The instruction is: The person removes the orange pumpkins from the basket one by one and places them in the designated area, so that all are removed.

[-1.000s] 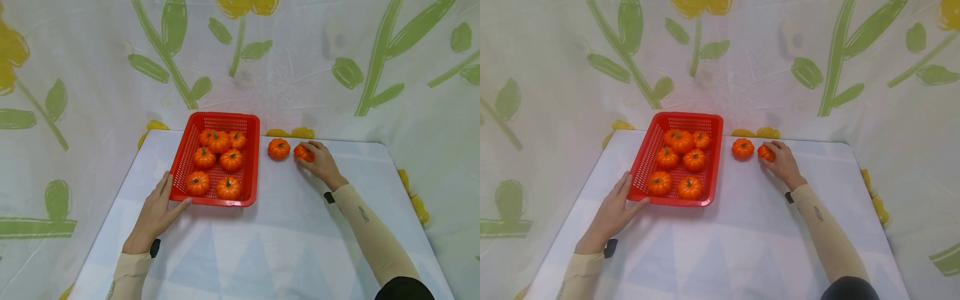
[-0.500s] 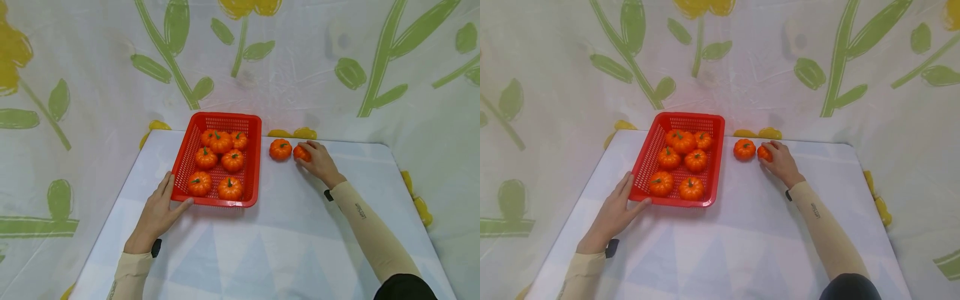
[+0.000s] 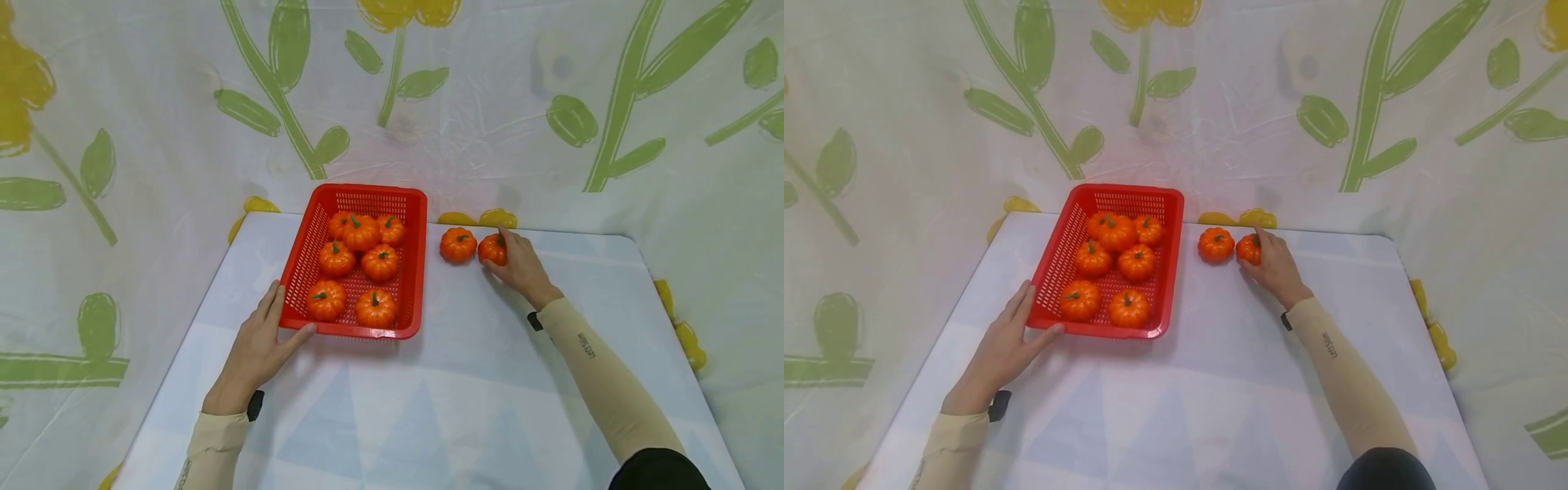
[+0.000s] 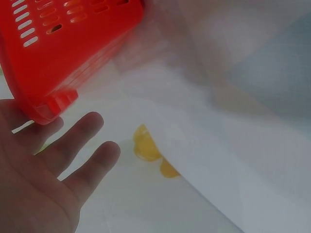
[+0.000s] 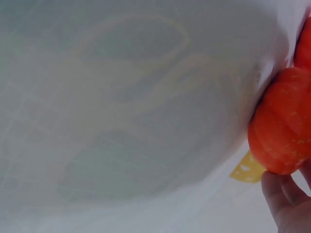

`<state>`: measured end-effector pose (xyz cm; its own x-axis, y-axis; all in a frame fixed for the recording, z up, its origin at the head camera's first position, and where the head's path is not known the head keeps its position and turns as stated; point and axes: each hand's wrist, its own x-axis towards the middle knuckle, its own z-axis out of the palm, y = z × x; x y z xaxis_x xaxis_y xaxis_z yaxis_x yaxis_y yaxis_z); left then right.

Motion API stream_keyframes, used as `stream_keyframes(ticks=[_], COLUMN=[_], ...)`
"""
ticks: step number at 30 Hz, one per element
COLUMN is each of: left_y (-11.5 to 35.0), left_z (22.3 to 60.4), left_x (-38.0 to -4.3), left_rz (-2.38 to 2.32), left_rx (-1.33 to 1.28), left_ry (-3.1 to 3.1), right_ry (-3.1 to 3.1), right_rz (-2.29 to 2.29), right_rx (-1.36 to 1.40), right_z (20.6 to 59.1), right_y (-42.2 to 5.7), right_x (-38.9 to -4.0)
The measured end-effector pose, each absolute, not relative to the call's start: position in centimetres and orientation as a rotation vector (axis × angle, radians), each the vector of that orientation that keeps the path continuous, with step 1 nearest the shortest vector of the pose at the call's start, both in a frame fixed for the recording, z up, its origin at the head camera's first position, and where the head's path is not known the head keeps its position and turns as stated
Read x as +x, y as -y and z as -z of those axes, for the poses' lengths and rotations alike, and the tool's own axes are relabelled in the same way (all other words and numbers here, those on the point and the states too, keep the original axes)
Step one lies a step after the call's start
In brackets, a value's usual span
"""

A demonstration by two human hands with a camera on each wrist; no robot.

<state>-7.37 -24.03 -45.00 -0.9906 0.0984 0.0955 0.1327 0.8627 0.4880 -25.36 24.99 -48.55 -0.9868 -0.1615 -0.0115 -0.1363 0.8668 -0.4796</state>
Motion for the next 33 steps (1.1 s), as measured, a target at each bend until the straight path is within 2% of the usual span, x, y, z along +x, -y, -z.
stream_keyframes(ticks=[33], left_y=[24.2], left_z=[45.0], left_x=[-7.3], left_rz=[0.806], left_rx=[-0.178], left_ry=[2.983], right_ry=[-2.982], right_rz=[0.764], right_rx=[-0.275], right_z=[47.6], right_y=[-25.4], right_x=[-25.3])
